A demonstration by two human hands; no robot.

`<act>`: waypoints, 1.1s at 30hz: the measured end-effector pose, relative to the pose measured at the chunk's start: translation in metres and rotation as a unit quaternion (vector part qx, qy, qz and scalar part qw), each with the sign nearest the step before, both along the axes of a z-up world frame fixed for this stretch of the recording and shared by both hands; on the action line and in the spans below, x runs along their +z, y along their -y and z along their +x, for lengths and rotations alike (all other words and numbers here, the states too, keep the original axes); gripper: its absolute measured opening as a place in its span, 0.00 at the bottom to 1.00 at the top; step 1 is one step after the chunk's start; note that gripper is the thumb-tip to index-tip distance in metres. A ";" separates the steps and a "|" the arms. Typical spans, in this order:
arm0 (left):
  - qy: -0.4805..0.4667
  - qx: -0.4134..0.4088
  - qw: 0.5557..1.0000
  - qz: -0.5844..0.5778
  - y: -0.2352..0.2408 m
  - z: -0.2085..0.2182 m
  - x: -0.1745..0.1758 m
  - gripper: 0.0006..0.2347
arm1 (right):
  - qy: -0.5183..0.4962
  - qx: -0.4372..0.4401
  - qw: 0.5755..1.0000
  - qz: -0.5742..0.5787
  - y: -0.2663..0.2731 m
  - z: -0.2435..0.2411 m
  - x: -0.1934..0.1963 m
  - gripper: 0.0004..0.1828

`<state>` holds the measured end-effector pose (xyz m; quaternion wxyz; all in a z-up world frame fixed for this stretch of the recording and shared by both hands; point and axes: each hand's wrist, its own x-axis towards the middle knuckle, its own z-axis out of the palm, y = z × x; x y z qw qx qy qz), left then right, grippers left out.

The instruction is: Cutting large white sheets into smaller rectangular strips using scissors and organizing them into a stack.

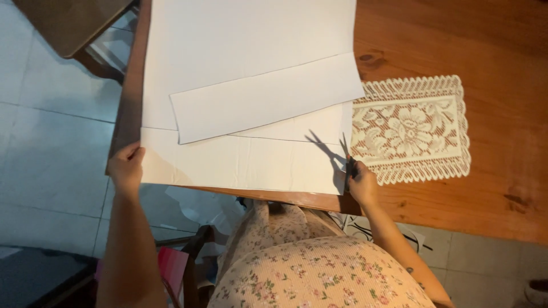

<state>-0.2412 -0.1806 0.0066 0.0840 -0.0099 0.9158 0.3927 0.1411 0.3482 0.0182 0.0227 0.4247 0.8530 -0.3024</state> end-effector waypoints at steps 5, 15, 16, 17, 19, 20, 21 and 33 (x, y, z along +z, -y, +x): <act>-0.005 0.024 0.999 0.034 -0.004 0.002 0.002 0.11 | -0.011 0.012 1.000 0.004 0.000 0.001 -0.001 0.10; 0.009 0.030 0.999 0.019 -0.003 -0.001 0.001 0.09 | 0.012 0.022 1.000 0.000 0.006 -0.011 0.019 0.15; 0.005 0.021 1.000 0.022 -0.004 0.000 0.005 0.09 | 0.014 0.026 1.000 -0.004 0.009 -0.013 0.026 0.15; 0.005 0.020 1.000 0.022 -0.002 -0.002 0.000 0.09 | 0.014 0.026 1.000 -0.004 0.009 -0.013 0.026 0.15; 0.003 0.011 1.000 0.005 0.002 -0.005 -0.010 0.09 | 0.019 0.024 1.000 -0.007 0.008 -0.012 0.025 0.16; 0.004 0.010 1.000 0.005 0.002 -0.004 -0.008 0.09 | 0.020 0.023 1.000 -0.006 0.008 -0.013 0.025 0.16; 0.006 0.009 1.000 0.004 0.002 -0.004 -0.005 0.09 | 0.022 0.022 1.000 -0.006 0.008 -0.013 0.025 0.16; -0.248 -0.035 0.930 -0.268 -0.105 0.072 0.025 0.14 | 0.058 -0.023 0.998 0.007 0.004 -0.013 0.013 0.17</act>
